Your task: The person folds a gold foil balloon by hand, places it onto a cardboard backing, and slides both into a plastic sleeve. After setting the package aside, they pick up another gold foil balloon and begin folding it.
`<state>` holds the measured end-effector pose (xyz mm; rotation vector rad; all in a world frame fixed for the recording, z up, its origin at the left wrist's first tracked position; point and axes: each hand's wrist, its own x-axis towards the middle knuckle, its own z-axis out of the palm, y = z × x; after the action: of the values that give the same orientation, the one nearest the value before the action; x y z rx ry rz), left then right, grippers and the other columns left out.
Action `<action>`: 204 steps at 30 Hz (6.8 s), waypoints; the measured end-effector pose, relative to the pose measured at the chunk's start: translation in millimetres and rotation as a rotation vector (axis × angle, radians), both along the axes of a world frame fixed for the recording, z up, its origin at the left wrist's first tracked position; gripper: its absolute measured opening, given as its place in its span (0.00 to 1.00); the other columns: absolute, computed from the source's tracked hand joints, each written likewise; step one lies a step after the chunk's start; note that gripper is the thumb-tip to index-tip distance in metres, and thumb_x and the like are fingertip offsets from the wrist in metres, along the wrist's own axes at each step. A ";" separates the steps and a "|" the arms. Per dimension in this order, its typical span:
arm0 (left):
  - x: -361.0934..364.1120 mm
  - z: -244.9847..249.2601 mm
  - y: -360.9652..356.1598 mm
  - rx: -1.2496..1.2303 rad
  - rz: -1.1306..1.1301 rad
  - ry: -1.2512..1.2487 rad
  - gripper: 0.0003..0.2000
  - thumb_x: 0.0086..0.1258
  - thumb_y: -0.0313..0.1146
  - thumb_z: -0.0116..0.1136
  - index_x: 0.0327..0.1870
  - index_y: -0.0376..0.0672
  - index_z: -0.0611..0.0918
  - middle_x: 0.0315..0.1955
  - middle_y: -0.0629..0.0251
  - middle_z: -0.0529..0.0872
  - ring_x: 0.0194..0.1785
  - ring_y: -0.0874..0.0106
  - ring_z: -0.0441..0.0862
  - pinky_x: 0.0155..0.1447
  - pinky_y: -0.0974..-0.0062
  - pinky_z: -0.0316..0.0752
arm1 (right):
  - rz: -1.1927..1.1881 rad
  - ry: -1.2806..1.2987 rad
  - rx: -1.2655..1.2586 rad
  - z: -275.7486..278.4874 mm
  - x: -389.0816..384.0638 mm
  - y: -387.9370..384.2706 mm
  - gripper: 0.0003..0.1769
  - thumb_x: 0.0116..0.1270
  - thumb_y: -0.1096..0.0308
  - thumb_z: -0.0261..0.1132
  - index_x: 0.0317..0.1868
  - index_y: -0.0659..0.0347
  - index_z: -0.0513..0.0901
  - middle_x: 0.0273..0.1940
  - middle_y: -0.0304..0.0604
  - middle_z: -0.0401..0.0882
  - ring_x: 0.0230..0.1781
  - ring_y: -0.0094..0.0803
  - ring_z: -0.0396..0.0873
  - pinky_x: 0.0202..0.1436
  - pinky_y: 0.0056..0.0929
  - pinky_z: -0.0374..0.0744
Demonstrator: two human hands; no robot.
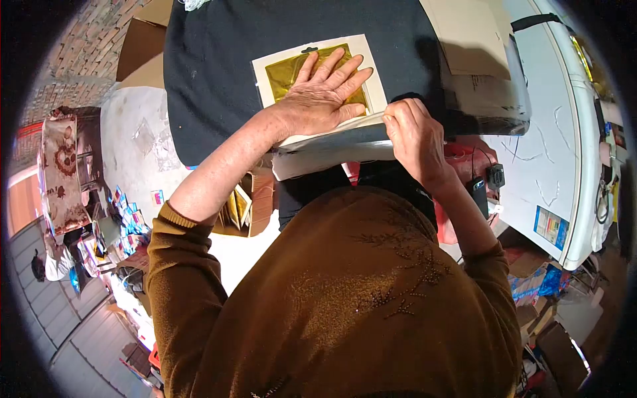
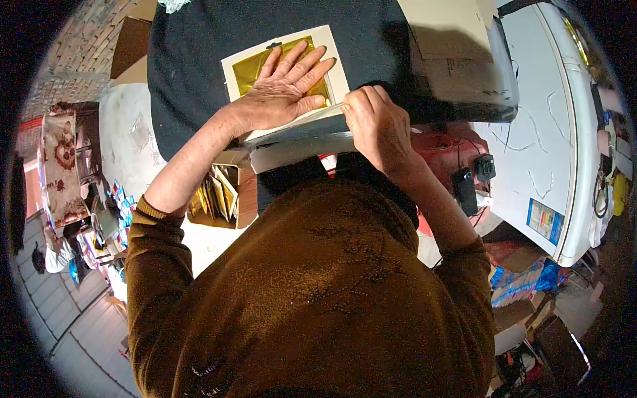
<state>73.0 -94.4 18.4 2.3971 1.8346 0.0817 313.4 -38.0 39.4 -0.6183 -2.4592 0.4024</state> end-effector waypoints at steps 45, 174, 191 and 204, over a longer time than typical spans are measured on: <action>-41.6 17.5 -84.4 0.495 0.641 0.196 0.26 0.82 0.46 0.50 0.77 0.49 0.72 0.75 0.55 0.71 0.83 0.52 0.57 0.83 0.43 0.43 | -0.283 -0.346 0.046 -6.8 -26.7 -2.5 0.11 0.64 0.73 0.66 0.44 0.58 0.73 0.37 0.48 0.82 0.42 0.50 0.87 0.38 0.49 0.86; -128.5 19.5 243.3 0.446 0.362 -0.706 0.12 0.74 0.31 0.63 0.55 0.40 0.86 0.52 0.56 0.87 0.56 0.59 0.85 0.62 0.66 0.78 | 0.131 -0.400 0.561 20.0 -198.2 372.3 0.07 0.63 0.73 0.64 0.35 0.61 0.90 0.38 0.48 0.89 0.44 0.46 0.88 0.54 0.43 0.82; -152.1 -17.1 325.3 0.531 0.382 -0.311 0.23 0.76 0.38 0.61 0.69 0.38 0.78 0.72 0.45 0.74 0.78 0.46 0.66 0.81 0.53 0.61 | 0.206 -0.540 0.115 34.4 -205.9 366.9 0.30 0.65 0.54 0.69 0.55 0.76 0.81 0.57 0.63 0.79 0.65 0.59 0.73 0.72 0.48 0.72; -172.2 -21.8 349.8 0.605 0.405 -0.218 0.20 0.79 0.35 0.54 0.68 0.42 0.79 0.73 0.52 0.75 0.79 0.50 0.65 0.82 0.51 0.58 | 0.140 -0.501 0.354 12.8 -198.3 359.0 0.17 0.66 0.68 0.65 0.52 0.69 0.82 0.51 0.52 0.84 0.56 0.48 0.81 0.61 0.42 0.82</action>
<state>-99.2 255.4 -3.4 2.1466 2.4004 1.0215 115.1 321.0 52.2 -0.4329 -2.9599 -0.1640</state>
